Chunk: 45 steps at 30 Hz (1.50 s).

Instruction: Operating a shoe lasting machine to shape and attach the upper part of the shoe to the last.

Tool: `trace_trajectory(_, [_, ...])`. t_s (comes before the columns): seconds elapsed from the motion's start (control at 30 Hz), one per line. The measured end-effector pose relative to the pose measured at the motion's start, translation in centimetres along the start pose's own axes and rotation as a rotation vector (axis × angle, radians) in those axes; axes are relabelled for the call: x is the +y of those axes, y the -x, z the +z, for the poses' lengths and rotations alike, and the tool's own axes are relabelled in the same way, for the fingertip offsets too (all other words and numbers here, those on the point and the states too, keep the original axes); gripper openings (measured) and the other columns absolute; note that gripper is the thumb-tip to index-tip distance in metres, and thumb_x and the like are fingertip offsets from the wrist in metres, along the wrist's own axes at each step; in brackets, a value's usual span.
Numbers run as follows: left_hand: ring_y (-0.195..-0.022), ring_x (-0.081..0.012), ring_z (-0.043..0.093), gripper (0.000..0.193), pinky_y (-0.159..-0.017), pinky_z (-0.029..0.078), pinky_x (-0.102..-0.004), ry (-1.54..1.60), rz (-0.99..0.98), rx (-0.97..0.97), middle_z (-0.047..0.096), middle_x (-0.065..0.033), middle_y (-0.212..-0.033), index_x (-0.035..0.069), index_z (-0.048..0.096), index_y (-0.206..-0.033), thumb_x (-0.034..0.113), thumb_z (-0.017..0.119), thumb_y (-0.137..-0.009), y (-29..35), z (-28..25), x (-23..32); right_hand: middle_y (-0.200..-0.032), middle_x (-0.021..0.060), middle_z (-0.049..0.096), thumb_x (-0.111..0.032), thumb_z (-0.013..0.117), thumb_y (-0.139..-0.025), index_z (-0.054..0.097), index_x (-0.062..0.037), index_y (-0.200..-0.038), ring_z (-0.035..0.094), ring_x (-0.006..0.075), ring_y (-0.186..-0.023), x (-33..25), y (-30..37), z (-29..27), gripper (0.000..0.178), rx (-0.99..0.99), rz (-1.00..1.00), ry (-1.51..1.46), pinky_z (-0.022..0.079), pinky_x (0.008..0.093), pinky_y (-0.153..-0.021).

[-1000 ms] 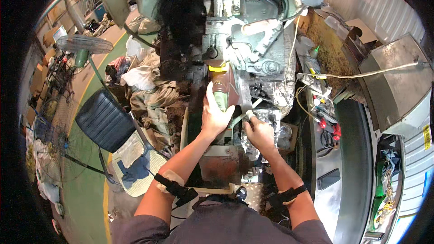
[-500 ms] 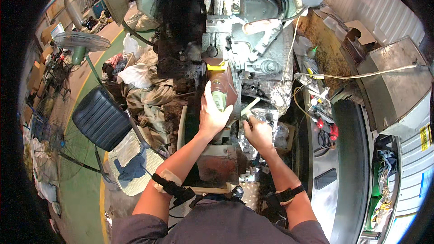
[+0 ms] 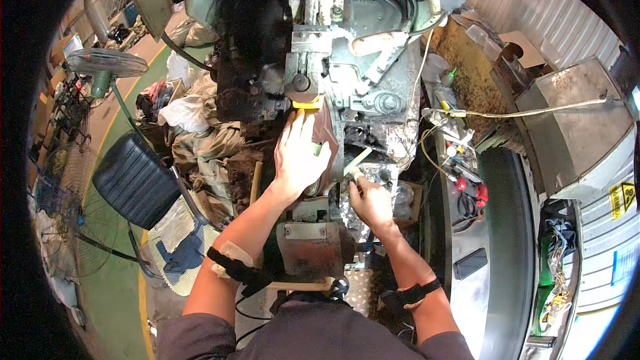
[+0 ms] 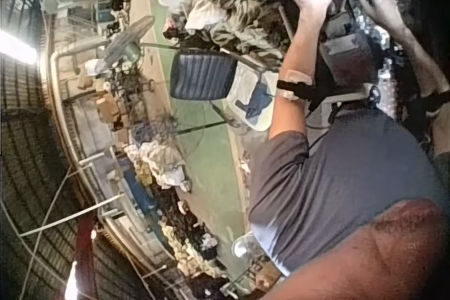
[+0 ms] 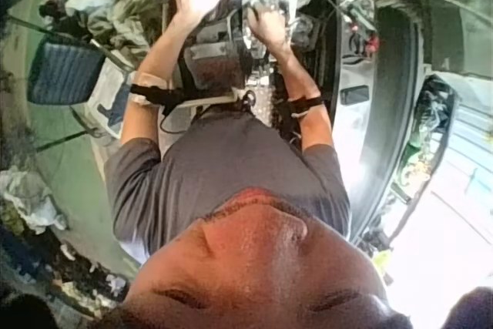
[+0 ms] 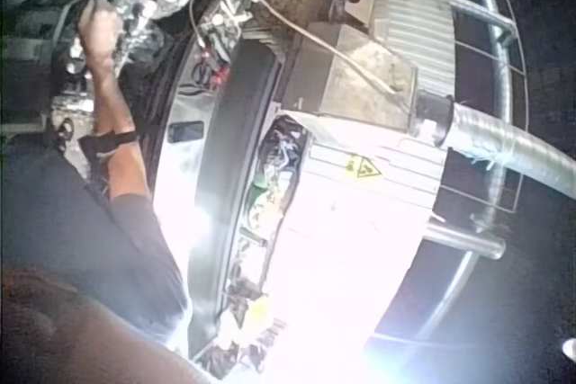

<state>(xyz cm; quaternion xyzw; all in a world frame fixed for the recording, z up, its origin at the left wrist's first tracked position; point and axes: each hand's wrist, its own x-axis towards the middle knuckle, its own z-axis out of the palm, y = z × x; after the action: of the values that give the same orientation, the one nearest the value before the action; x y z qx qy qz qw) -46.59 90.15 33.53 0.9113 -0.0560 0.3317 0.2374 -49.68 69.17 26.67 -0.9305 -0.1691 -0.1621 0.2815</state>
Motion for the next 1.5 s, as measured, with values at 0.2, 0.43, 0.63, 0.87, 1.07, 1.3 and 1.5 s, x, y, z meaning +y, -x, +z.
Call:
trace_trajectory(0.2, [-0.118,-0.0415,0.063,0.06,-0.106,0.049,-0.0459,0.02,0.071,0.136,0.064,-0.0248,-0.129,-0.003,0.063,-0.127,0.024,0.082,-0.077,0.6,0.0,-0.2,-0.069,0.0175,0.067,-0.018,0.067,-0.092,0.066,-0.0061,-0.09,0.067,0.0373,-0.063,-0.5,0.4,-0.4,0.012,0.073,0.002,-0.055,0.053,0.0464,-0.059])
trace_trajectory(0.43, [-0.119,-0.0393,0.065,0.057,-0.105,0.051,-0.0426,0.123,0.116,0.138,0.066,-0.0262,-0.129,-0.007,0.064,-0.127,0.02,0.082,-0.08,1.4,-2.4,-0.4,-0.071,0.0192,0.067,-0.02,0.066,-0.095,0.069,-0.0057,-0.097,0.068,0.0385,-0.066,-0.6,0.1,-0.7,0.014,0.059,0.048,-0.077,0.054,0.0465,-0.061])
trace_trajectory(0.63, [-0.117,-0.0357,0.068,0.049,-0.102,0.053,-0.0383,0.395,-0.001,0.041,0.067,-0.0263,-0.128,-0.009,0.066,-0.125,0.016,0.079,-0.085,4.5,-3.5,-2.4,-0.069,0.02,0.065,-0.02,0.066,-0.095,0.065,-0.0055,-0.089,0.066,0.0403,-0.064,-0.4,0.3,-0.6,0.016,0.066,0.057,-0.047,0.053,0.048,-0.06])
trace_trajectory(0.87, [-0.097,-0.0313,0.074,0.024,-0.086,0.057,-0.0348,0.598,-0.125,-0.067,0.075,-0.0193,-0.106,-0.002,0.074,-0.112,0.015,0.068,-0.096,8.5,-5.0,-7.0,-0.068,0.0189,0.065,-0.025,0.071,-0.096,0.071,-0.0056,-0.104,0.066,0.0288,-0.057,-2.9,-0.2,-1.6,0.021,0.0,0.264,-0.209,0.05,0.0397,-0.056])
trace_trajectory(1.07, [-0.092,-0.0305,0.075,0.021,-0.082,0.057,-0.035,0.597,-0.201,-0.041,0.076,-0.0194,-0.101,-0.003,0.075,-0.106,0.013,0.067,-0.097,12.0,-6.1,-11.0,-0.153,0.0305,0.043,-0.041,0.085,-0.083,0.019,0.0035,-0.159,0.049,0.0424,-0.138,-11.7,-4.3,-1.8,0.111,-0.123,0.171,-0.44,0.038,0.0483,-0.116])
trace_trajectory(1.3, [-0.093,-0.0303,0.075,0.021,-0.082,0.057,-0.035,0.614,-0.373,-0.055,0.076,-0.0193,-0.099,-0.003,0.075,-0.102,0.016,0.067,-0.097,15.2,-8.5,-12.0,-0.166,0.0311,0.008,-0.026,0.093,-0.065,-0.001,0.0084,-0.159,0.007,0.0414,-0.157,-12.5,-5.2,2.4,0.138,-0.014,-0.024,-0.134,-0.011,0.0633,-0.121])
trace_trajectory(1.5, [-0.086,-0.03,0.075,0.022,-0.075,0.056,-0.0342,0.726,-0.344,-0.022,0.076,-0.0186,-0.096,-0.003,0.074,-0.102,0.017,0.067,-0.098,14.4,-9.6,-10.2,-0.167,0.0293,0.011,-0.005,0.088,-0.066,-0.002,0.0048,-0.161,0.016,0.0383,-0.155,-13.1,-4.9,2.3,0.131,0.037,-0.012,-0.265,0.015,0.0372,-0.127])
